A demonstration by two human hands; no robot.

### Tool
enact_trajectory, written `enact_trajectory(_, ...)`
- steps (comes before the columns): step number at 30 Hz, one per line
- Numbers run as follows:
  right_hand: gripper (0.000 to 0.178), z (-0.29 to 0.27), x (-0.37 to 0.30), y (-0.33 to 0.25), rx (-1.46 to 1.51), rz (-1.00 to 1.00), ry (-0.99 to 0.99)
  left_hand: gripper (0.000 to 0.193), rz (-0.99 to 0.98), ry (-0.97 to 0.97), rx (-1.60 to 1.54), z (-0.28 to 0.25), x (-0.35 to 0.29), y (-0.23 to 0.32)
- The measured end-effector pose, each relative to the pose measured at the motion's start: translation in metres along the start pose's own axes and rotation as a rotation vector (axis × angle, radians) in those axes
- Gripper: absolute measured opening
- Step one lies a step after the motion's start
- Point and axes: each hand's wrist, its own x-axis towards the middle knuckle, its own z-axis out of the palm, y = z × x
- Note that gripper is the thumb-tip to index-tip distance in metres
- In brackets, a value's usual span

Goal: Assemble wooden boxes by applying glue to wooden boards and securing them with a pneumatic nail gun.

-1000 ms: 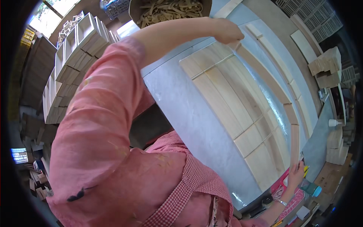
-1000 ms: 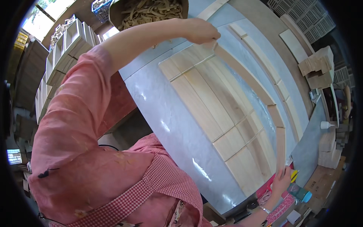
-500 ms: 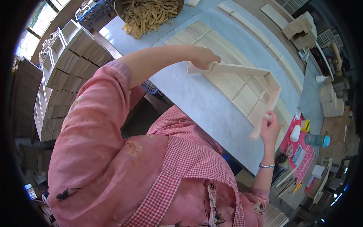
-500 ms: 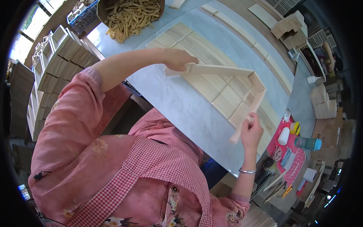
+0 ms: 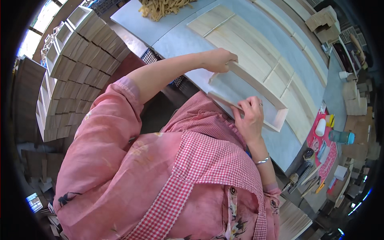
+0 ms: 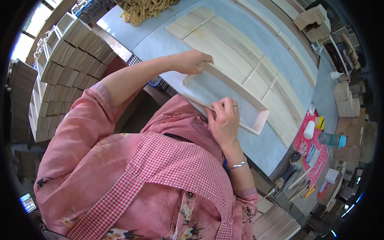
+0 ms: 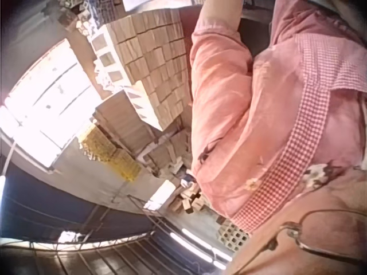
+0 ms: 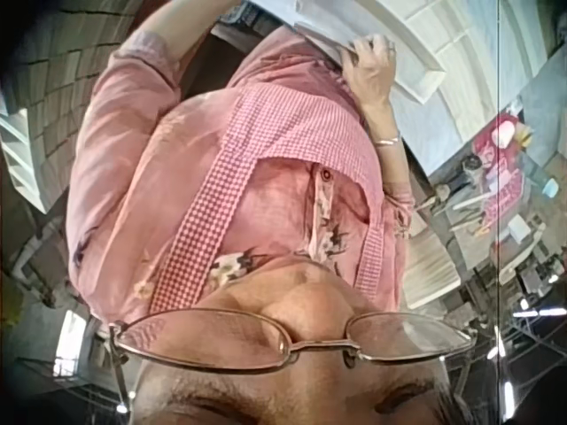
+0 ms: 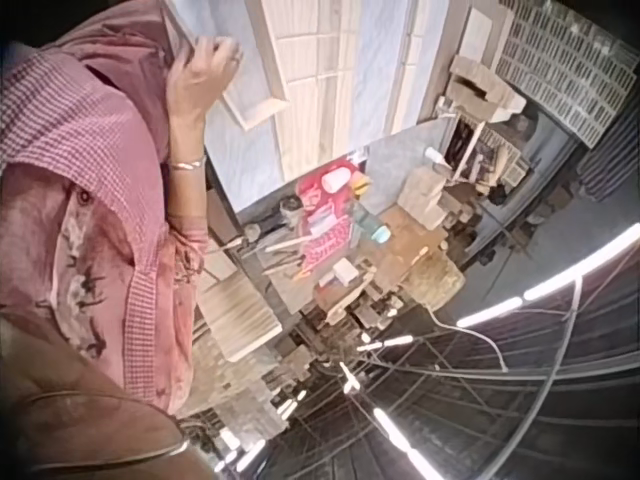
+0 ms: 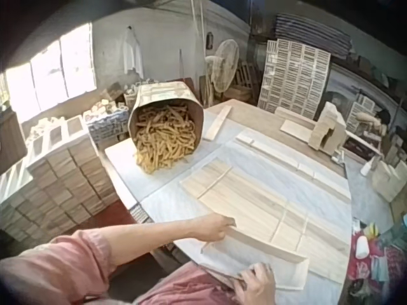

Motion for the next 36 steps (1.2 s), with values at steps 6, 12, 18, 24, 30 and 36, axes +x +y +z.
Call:
enact_trajectory(6,0.019,0.015,0.002,0.0,-0.023,-0.004,0.039,0.039,-0.024,0.031,-0.01,0.009,-0.008,-0.004)
enact_trajectory(12,0.018,0.02,0.0,-0.005,-0.022,0.019,0.05,0.042,0.052,0.095,0.021,0.019,-0.006,-0.012)
enact_trajectory(18,0.018,0.021,-0.001,-0.008,-0.031,0.056,0.053,0.039,0.038,0.109,0.056,0.025,-0.008,-0.01)
enact_trajectory(24,0.02,0.024,-0.001,-0.015,-0.034,0.066,0.047,0.039,0.027,-0.005,-0.066,0.029,-0.021,0.014)
enact_trajectory(30,0.021,0.021,-0.003,-0.016,0.003,0.071,0.017,0.041,0.059,0.139,-0.059,0.03,-0.017,-0.002)
enact_trajectory(36,0.022,0.019,-0.003,-0.012,-0.019,0.105,0.041,0.042,0.039,0.116,0.024,0.028,-0.01,0.005)
